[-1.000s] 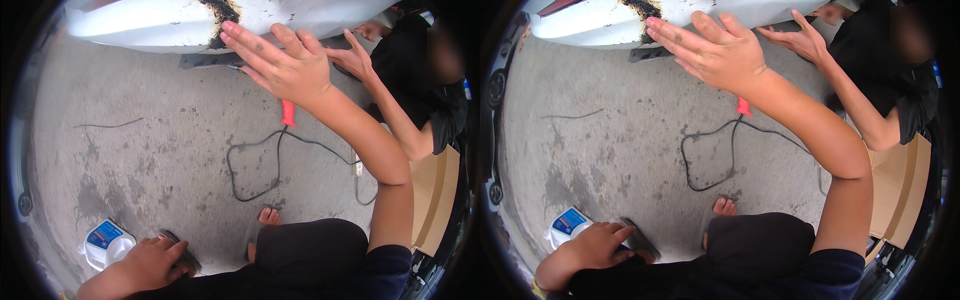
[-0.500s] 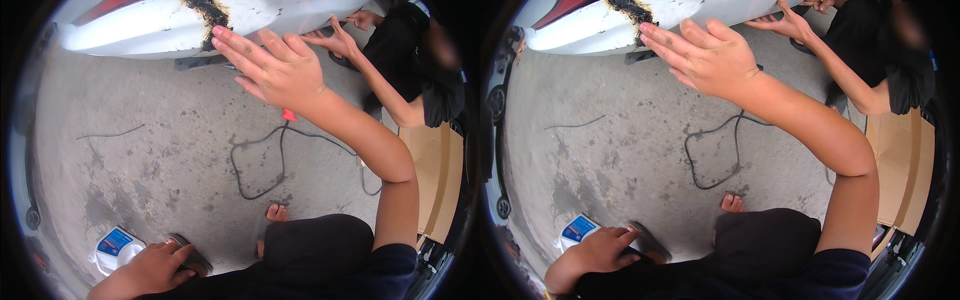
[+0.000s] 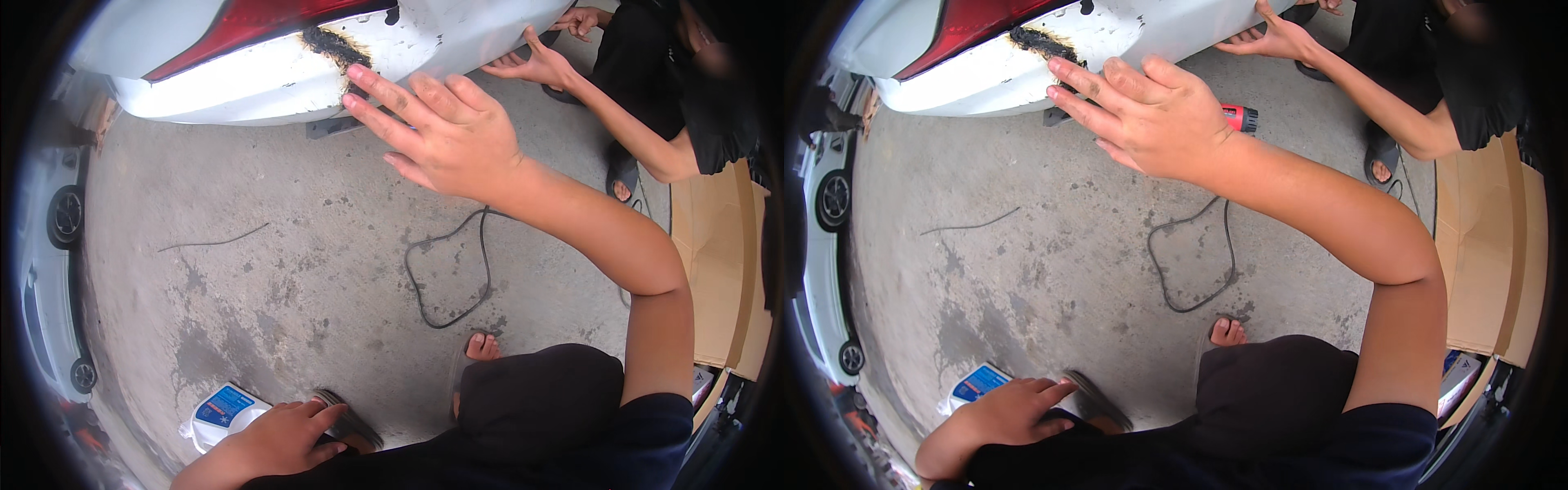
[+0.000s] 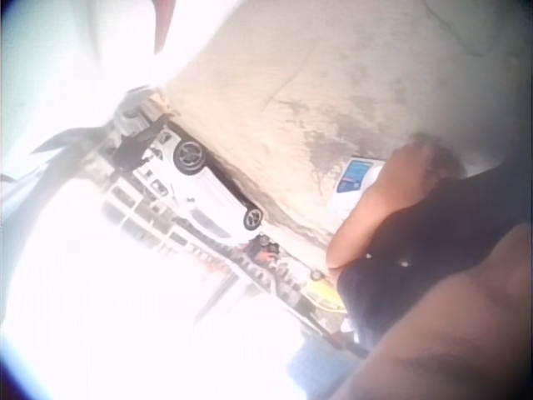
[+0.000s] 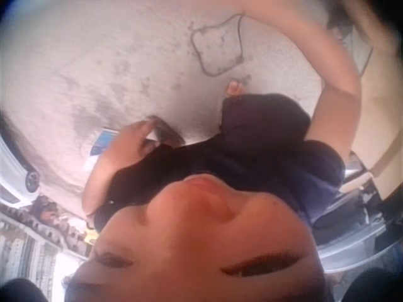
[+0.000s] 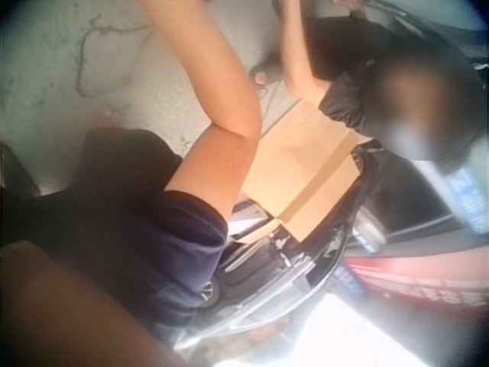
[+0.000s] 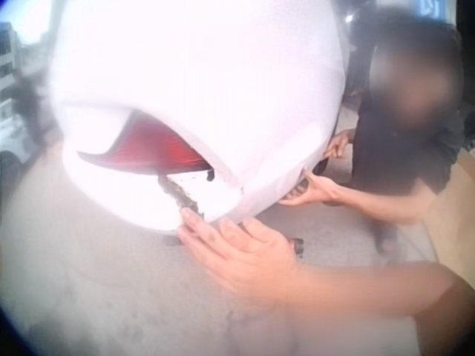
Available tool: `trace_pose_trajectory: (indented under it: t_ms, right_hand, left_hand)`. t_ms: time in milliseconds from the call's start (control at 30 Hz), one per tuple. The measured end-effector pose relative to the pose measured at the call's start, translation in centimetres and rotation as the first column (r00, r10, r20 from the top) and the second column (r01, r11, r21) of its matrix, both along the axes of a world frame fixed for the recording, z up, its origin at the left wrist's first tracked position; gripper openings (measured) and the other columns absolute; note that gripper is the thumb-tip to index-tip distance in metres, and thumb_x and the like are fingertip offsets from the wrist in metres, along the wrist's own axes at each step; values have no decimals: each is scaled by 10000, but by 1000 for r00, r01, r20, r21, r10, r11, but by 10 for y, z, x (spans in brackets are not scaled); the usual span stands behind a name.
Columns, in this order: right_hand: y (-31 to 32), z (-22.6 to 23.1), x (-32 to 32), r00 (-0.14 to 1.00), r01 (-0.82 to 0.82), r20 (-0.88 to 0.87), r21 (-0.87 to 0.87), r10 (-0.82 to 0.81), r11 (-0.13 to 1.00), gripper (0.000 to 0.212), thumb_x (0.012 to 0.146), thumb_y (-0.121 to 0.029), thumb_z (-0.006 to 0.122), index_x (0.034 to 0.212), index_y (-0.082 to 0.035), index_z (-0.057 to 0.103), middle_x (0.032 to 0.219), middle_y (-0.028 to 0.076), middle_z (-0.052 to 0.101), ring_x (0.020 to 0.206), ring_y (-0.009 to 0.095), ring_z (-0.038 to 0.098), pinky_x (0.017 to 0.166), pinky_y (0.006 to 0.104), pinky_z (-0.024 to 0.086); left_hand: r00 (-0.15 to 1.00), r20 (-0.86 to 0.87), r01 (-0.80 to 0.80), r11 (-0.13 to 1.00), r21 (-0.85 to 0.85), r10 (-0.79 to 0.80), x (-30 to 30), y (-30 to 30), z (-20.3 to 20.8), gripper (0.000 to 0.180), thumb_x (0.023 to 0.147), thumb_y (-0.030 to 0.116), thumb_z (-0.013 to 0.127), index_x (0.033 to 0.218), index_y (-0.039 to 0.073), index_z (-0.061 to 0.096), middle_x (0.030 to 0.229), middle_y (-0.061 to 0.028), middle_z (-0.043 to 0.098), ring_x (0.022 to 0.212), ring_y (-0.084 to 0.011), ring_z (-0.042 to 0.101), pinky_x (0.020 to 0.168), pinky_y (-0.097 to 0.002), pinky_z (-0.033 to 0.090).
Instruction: The person uses a heat gun to warm the adhesive around a car's taillight, then peels off the softened residue by hand. They repeatedly apply heat and remove adhesive strips from the bumper area.
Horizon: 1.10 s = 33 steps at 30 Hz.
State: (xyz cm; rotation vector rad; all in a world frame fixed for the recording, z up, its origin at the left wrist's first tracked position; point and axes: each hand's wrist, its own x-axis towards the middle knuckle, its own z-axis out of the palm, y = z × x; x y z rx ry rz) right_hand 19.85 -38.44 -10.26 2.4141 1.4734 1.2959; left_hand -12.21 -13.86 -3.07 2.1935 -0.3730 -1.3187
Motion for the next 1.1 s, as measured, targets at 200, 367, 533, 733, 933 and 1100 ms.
trace_pose_trajectory:
  t_ms: [200, 367, 533, 733, 933, 1100]
  right_hand:
    - [-3, -11, -20, 976, -69, -208, -2, 67, 998, 760, 756, -442, 807, 1459, -223, 618, 1636, -5, 484, 1117, 190, 561, 925, 353, 433]
    - [-7, -42, -58, 944, -271, -223, -111, 242, 956, 772, 767, -420, 806, 1481, -205, 603, 1658, 48, 451, 1364, 215, 518, 1113, 407, 400]
    - [-9, -28, -9, 976, -112, -194, -52, 100, 992, 780, 807, -381, 786, 1516, -156, 552, 1659, 65, 444, 1537, 241, 402, 1259, 490, 292]
    - [-1, -31, -37, 923, -205, -365, -195, 123, 959, 855, 793, -451, 809, 1543, -162, 518, 1663, 86, 429, 1555, 236, 372, 1287, 505, 252]
    - [-1, -36, -49, 921, -246, -332, -87, 205, 965, 853, 791, -461, 806, 1532, -145, 526, 1667, 103, 420, 1552, 250, 377, 1273, 509, 287]
    - [8, -20, -6, 976, -87, -204, -66, 71, 994, 851, 803, -454, 796, 1537, -131, 510, 1671, 139, 404, 1552, 275, 377, 1279, 498, 278]
  left_hand:
    - [1000, 3, -8, 1000, -21, 8, -6, 3, 2, 630, 1016, 434, 644, 1479, 29, 507, 1238, -255, 656, 1079, -464, 669, 957, -487, 539]
    - [1000, -10, -8, 1000, -19, 8, -10, 4, 5, 635, 1020, 435, 637, 1480, 20, 500, 1241, -265, 652, 1085, -470, 667, 958, -489, 539]
    - [1000, -17, -14, 999, -47, 13, -14, 7, 6, 647, 1005, 406, 664, 1478, -1, 491, 1208, -294, 675, 1115, -475, 659, 971, -490, 536]
    - [999, -38, -6, 999, -38, 5, -12, 7, 8, 630, 1029, 450, 623, 1486, 34, 499, 1248, -270, 634, 1053, -478, 672, 936, -496, 546]
    - [999, -51, 1, 999, -40, -3, -5, 5, 12, 654, 1021, 417, 652, 1502, 6, 486, 1196, -288, 679, 1104, -463, 662, 972, -470, 533]
    - [999, -48, -18, 998, -60, 15, -3, 2, 13, 642, 1017, 399, 666, 1498, 12, 492, 1190, -275, 683, 1102, -456, 664, 970, -465, 532]
